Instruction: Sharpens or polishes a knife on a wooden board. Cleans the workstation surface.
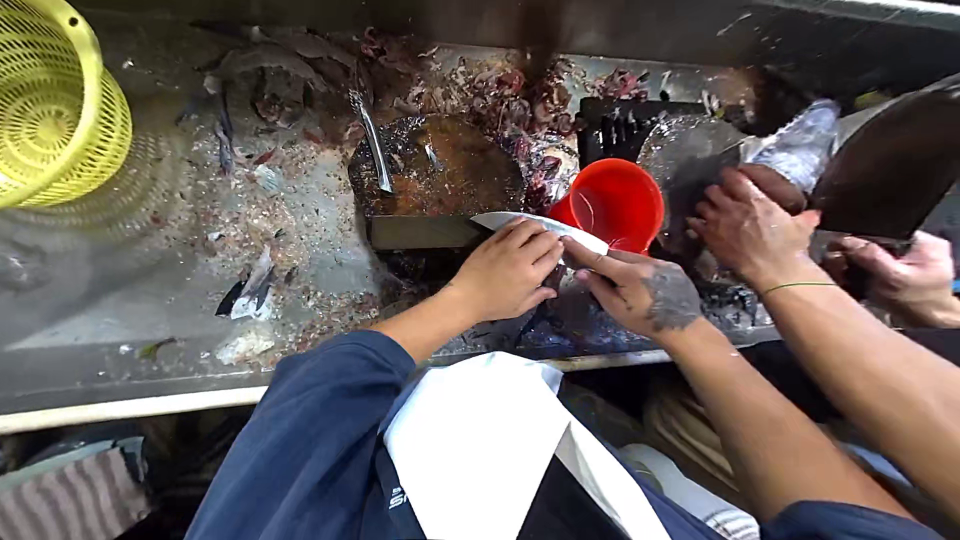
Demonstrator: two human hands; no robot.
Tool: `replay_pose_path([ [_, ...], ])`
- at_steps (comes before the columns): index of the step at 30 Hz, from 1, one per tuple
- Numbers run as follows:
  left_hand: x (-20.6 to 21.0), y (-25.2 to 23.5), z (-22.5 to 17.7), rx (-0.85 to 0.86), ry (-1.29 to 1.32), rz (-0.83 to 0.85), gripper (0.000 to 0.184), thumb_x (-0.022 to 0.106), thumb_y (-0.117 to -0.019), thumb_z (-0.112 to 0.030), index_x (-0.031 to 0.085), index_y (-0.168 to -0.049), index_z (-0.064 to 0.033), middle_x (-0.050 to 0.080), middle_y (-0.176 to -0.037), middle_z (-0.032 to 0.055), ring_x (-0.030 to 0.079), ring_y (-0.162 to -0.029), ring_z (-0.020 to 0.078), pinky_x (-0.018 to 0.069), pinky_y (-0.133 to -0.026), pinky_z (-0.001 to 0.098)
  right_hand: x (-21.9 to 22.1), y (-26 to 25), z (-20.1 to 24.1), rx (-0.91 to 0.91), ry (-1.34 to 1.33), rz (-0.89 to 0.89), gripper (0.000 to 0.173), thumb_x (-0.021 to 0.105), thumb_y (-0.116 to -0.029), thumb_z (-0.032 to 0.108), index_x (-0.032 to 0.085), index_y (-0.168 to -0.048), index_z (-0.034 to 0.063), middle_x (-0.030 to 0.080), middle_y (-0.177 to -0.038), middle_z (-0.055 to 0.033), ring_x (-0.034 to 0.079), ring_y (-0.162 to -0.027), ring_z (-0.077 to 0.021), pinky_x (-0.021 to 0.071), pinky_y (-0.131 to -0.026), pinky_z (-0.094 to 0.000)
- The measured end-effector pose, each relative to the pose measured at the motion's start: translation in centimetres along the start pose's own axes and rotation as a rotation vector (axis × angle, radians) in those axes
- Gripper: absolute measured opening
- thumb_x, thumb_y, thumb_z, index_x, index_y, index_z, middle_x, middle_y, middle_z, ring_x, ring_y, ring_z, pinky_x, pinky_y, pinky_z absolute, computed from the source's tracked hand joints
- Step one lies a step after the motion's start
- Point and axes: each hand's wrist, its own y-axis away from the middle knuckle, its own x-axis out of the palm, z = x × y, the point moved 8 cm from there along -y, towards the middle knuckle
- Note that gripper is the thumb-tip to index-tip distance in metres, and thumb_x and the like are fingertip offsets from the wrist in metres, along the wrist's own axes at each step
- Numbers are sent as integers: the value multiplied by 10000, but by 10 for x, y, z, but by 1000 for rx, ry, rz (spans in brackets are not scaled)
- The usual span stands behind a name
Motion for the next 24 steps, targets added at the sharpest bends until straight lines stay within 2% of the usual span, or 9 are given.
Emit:
replay_pose_path([
  [5, -19, 68, 22, -202, 91, -118, 562, 655, -935, -524, 700, -1318, -114, 659, -1384, 56, 540, -1369, 242, 333, -1232, 470, 36, -21, 57, -111, -76, 41, 442, 425, -1074, 472, 610, -1454, 342, 709, -757, -138, 690, -657, -350, 555, -592, -563],
  [8, -60, 137, 42, -350, 50, -221, 572, 660, -928, -538, 706, -1307, -111, 668, -1372, 60, 563, -1350, 228, 347, -1225, 492, 57, -51, 127, -174, -131, 94, 421, 479, -1057, 493, 592, -1454, 409, 712, -745, -91, 688, -647, -309, 562, -592, -538],
  [11, -89, 175, 52, -370, -71, -290, 522, 697, -914, -522, 744, -1238, -115, 705, -1302, 74, 619, -1274, 237, 381, -1195, 504, 71, -65, 165, -254, -145, 105, 431, 401, -1071, 556, 512, -1484, 506, 663, -717, -53, 656, -635, -263, 542, -586, -483],
  [13, -87, 157, 48, -329, -114, -324, 470, 699, -913, -513, 776, -1157, -119, 737, -1213, 74, 656, -1192, 239, 412, -1159, 498, 65, -58, 151, -208, -198, 52, 405, 444, -1066, 528, 550, -1456, 499, 693, -747, -36, 674, -663, -241, 557, -614, -482],
  [15, -73, 107, 43, -259, -107, -327, 445, 682, -922, -520, 788, -1134, -144, 748, -1176, 52, 670, -1160, 228, 442, -1138, 486, 44, -46, 108, -107, -220, -48, 380, 514, -1051, 472, 614, -1417, 445, 733, -790, -50, 705, -684, -259, 578, -620, -533],
  [17, -47, 50, 32, -150, -59, -228, 441, 653, -938, -525, 785, -1136, -154, 748, -1164, 32, 660, -1170, 224, 457, -1126, 464, 24, -25, 60, -31, -173, -85, 390, 524, -1052, 421, 623, -1428, 386, 750, -825, -87, 715, -700, -299, 573, -627, -575],
  [20, -15, -15, 8, -1, 38, -10, 386, 654, -948, -485, 770, -1048, -131, 715, -1092, 17, 620, -1135, 220, 481, -1055, 420, 1, 1, 7, 42, -44, -50, 418, 465, -1063, 463, 590, -1457, 397, 741, -854, -158, 707, -722, -387, 538, -618, -636],
  [22, -8, -21, 2, 18, 104, 7, 344, 669, -949, -428, 769, -1009, -104, 706, -1038, 29, 622, -1097, 222, 483, -1034, 414, 0, 7, 1, 62, -14, 4, 435, 439, -1065, 499, 609, -1446, 377, 751, -885, -186, 723, -772, -418, 542, -655, -653],
  [24, -15, 4, 13, -48, 149, -98, 354, 677, -945, -407, 780, -1064, -90, 735, -1069, 41, 649, -1138, 213, 447, -1127, 425, 12, -3, 26, 47, -45, 27, 436, 450, -1065, 484, 642, -1423, 326, 759, -887, -179, 734, -791, -406, 562, -690, -642],
])
